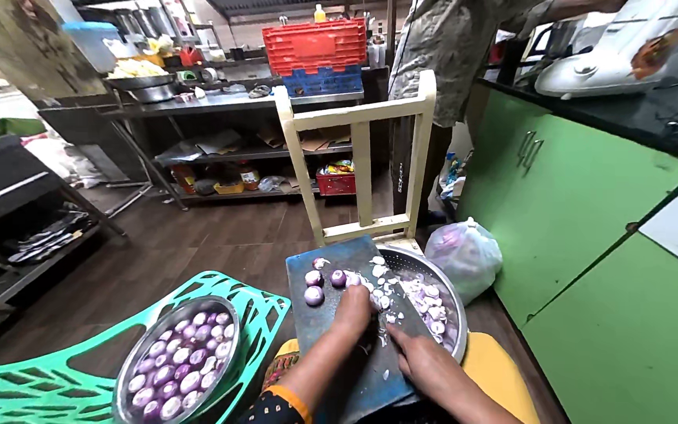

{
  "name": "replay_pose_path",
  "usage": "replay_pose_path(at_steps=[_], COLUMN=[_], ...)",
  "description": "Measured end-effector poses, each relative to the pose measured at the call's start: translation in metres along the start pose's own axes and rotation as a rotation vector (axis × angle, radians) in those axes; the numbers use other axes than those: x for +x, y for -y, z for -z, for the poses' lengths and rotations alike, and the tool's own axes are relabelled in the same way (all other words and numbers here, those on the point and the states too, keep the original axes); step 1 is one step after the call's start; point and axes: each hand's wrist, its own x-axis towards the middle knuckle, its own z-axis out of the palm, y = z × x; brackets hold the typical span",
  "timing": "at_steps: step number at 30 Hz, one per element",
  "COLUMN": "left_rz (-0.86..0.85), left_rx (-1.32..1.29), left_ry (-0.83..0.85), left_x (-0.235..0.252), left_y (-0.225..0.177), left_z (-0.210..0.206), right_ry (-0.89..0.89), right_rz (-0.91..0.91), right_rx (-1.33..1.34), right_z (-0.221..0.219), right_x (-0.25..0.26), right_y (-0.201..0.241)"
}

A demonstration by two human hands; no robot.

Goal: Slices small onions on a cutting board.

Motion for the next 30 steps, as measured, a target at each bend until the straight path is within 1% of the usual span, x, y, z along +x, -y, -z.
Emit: replay_pose_path(at_steps=[3, 6, 8, 10, 12, 14, 17, 19, 21, 23, 25, 28, 30], left_rz=[-0.014, -0.015, -0.025, -0.021, -0.001, 0.01, -0.019, -0.017, -0.022, -0.026, -0.025, -0.01, 0.002], left_rx=[0.028, 0.003, -0.032, -0.031, -0.02, -0.017, -0.029, -0.04, -0.043, -0.045, -0.033, -0.019, -0.027], left_ry=[0.007, 0.007, -0.029, -0.036, -0.026, -0.016, -0.037, -0.032, -0.035, -0.037, -0.017, -0.022, -0.031], left_x=[-0.004, -0.007, -0.006, -0.006, -0.006, -0.01, -0.01, -0.006, -0.005, -0.001, -0.002, -0.003, -0.002], left_y=[-0.005, -0.005, 0.001, 0.005, 0.002, -0.001, -0.002, 0.001, 0.006, 0.008, 0.007, 0.004, 0.004], left_z=[0.002, 0.003, -0.001, -0.005, -0.002, -0.002, -0.005, -0.003, -0.007, -0.006, -0.006, -0.006, -0.003], right_ry=[-0.031, -0.024, 0.006, 0.045, 0.021, -0.01, -0.013, -0.01, 0.011, -0.001, -0.014, -0.024, 0.0], right_rz=[0.012, -0.004, -0.007, -0.016, -0.006, 0.011, -0.01, -0.01, -0.012, 0.007, 0.015, -0.01, 0.001], right_rx=[0.028, -0.007, -0.018, -0.024, -0.004, 0.021, -0.011, -0.019, -0.011, 0.011, 0.03, -0.006, -0.009], right_z=[0.004, -0.006, -0.009, -0.008, 0.003, 0.005, -0.009, -0.012, -0.013, -0.002, 0.001, -0.008, -0.009], right_x=[0.016, 0.034, 0.023, 0.003, -0.005, 0.006, 0.031, 0.027, 0.007, 0.0, 0.01, 0.034, 0.029], right_y=[0.011, 0.009, 0.003, -0.002, 0.001, 0.007, 0.005, 0.0, -0.005, -0.001, 0.007, 0.006, 0.001])
